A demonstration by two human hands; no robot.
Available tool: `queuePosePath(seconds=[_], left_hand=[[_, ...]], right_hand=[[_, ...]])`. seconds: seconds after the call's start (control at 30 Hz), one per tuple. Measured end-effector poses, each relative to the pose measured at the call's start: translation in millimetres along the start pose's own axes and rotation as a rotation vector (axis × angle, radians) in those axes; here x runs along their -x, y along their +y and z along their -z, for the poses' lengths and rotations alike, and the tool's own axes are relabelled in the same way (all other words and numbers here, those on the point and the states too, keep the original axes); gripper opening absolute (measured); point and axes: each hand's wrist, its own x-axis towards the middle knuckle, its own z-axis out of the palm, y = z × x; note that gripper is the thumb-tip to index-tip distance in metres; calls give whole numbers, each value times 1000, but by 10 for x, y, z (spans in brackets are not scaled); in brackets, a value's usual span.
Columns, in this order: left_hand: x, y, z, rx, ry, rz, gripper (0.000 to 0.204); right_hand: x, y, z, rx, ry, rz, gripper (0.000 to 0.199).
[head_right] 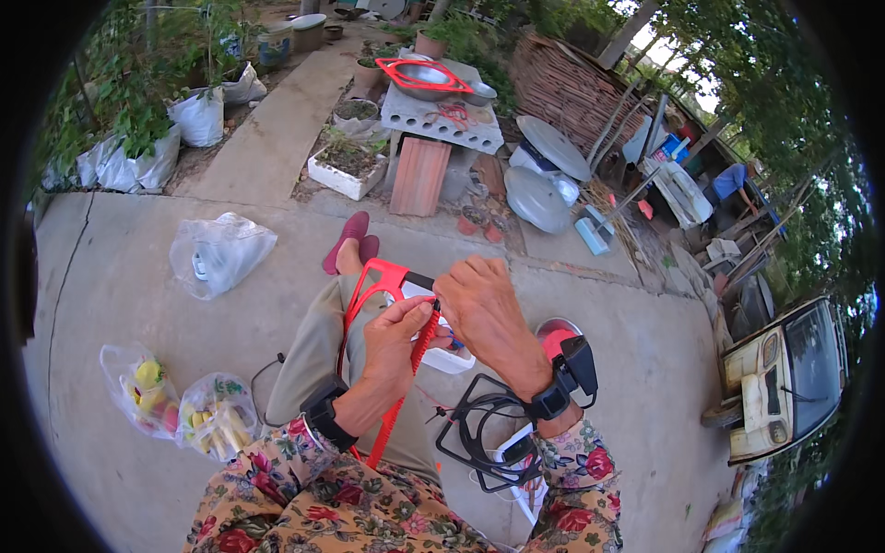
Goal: Wrapping a red plastic frame with red string and cutting the string with scissors.
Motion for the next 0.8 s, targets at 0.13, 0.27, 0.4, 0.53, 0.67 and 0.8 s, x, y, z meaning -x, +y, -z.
queuePosePath(seconds=[0.13,0.27,0.4,0.53,0.67,0.8], left_hand=[[-48,-35,-19,-36,31,-78,18],[-78,-61,-38,-25,40,-106,16],[-105,-34,-32,-69,67,-101,14],[-128,94,-32,-76,86,4,13],[-140,173,-11,-55,83,157,15],[-213,160,30,-107,29,246,16]], right_hand=[[-48,-1,0,30,-82,15,9],[-76,9,8,55,-108,40,10],[-96,9,2,22,-123,42,10],[-2,8,24,-396,4,-178,4],[196,19,19,-585,70,-346,5],[405,68,-155,-293,91,-264,8]])
